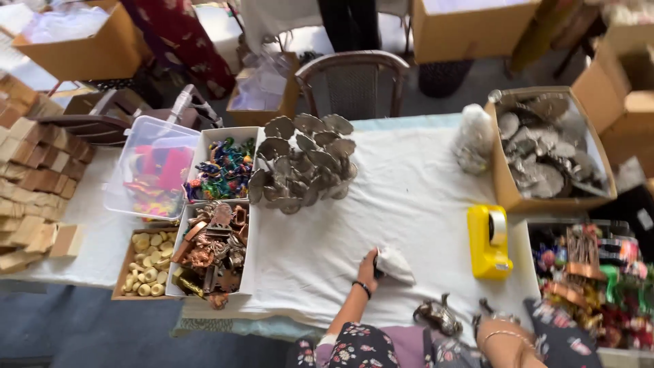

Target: The person wraps a small, colorful figurine in bubble wrap and secures it with clear tape. They then place the wrapped item into a box filled with similar decorations.

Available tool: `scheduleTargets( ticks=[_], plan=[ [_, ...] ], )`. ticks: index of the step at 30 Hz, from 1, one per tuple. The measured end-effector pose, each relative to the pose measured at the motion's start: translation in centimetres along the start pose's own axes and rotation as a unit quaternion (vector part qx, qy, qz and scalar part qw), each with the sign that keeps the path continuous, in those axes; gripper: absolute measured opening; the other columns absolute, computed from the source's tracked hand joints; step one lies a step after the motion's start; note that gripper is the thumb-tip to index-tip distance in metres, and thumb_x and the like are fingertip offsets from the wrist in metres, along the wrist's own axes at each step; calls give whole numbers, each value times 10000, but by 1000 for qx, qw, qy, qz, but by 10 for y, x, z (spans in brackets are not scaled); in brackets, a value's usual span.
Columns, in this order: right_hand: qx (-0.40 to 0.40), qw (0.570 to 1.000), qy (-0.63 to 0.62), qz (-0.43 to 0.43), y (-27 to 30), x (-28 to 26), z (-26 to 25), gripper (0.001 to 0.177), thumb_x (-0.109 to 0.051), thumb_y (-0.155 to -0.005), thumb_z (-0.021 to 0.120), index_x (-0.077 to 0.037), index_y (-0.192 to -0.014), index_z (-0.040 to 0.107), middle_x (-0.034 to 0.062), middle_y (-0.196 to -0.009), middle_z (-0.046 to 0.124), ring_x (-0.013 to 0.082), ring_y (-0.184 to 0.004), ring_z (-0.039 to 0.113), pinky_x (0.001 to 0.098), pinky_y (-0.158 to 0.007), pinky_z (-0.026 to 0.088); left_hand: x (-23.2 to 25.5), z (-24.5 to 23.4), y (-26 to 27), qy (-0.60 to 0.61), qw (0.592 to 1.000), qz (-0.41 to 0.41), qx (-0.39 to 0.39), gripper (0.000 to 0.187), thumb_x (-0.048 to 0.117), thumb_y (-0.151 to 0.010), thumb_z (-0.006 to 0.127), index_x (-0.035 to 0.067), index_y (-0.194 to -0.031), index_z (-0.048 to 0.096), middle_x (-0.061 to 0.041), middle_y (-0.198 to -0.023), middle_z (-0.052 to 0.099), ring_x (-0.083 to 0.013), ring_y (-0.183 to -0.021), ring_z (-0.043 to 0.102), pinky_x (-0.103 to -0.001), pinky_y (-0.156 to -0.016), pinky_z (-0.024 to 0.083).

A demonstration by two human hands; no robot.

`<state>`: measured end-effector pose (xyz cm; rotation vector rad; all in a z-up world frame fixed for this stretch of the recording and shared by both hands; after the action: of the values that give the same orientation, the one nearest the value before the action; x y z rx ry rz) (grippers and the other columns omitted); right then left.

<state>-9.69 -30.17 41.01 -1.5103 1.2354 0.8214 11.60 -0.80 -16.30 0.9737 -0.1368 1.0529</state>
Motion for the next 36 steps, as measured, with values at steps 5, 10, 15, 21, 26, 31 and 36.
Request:
scheduleTargets(
  ticks=[5, 10, 15, 21, 26, 31, 36],
  plan=[
    [-21, 998, -11, -59, -86, 92, 128, 412, -231, -872, 485, -47, -1236, 543, 110, -1260, 614, 226, -1180, 579, 354, -984, 429, 20, 32, 40, -10, 999, -29, 18, 457, 506, -868, 685, 205, -1211, 693, 3, -1188, 722, -197, -1088, 655, -419, -855, 545],
    [-30, 997, -23, -70, -127, 213, 224, 427, -231, -999, 545, -26, -1370, 597, 143, -1375, 676, 272, -1271, 633, 401, -1032, 469, 4, 15, 30, -42, 997, -46, 55, 440, 511, -873, 704, 173, -1154, 691, -32, -1092, 709, -229, -1007, 647, -424, -748, 525],
    [-157, 967, 192, -55, -121, 282, 305, 414, -221, -985, 524, -130, -1366, 660, 98, -1465, 604, 381, -1435, 446, 461, -1147, 366, 15, 87, 48, 94, 989, -46, -107, 474, 549, -902, 584, 173, -1185, 646, -10, -1142, 695, -169, -1058, 647, -326, -899, 548],
    [31, 973, 184, -136, -136, 266, 293, 450, -225, -1047, 514, -12, -1442, 540, 261, -1487, 540, 416, -1389, 451, 469, -1124, 371, 63, 90, -4, 102, 983, 125, -88, 510, 494, -941, 522, 147, -1301, 621, -39, -1190, 660, -173, -1094, 628, -297, -962, 517],
    [-122, 965, 217, 78, -182, 242, 314, 502, -269, -1105, 439, -197, -1600, 474, 170, -1144, 697, 322, -1281, 637, 443, -1101, 447, 72, 108, -7, 107, 990, 60, -70, 623, 732, -989, 414, 118, -1029, 515, -68, -1014, 601, -208, -949, 612, -388, -808, 540],
    [40, 993, 83, 68, -194, 279, 270, 617, -229, -963, 486, -60, -1544, 370, 220, -1658, 287, 327, -1150, 594, 428, -876, 510, 73, 117, -2, 32, 995, 55, -72, 595, 735, -946, 436, 210, -1166, 611, 34, -1138, 644, -149, -1053, 602, -310, -863, 506],
    [-12, 900, 363, -241, -151, 263, 313, 471, -209, -1022, 510, -176, -1490, 546, -40, -1541, 573, 316, -1410, 607, 488, -1091, 469, 107, 153, 49, 119, 992, 28, -42, 673, 779, -874, 392, 168, -1060, 604, 8, -945, 699, -158, -883, 687, -328, -771, 587]
  ],
)
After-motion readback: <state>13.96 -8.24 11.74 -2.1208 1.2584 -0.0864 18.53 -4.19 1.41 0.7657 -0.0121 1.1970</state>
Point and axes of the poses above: each hand's wrist, its own y-axis away from the middle knuckle, its own z-axis out of the palm, x = y × z, the point moved 10 cm from there along -y, towards the middle knuckle
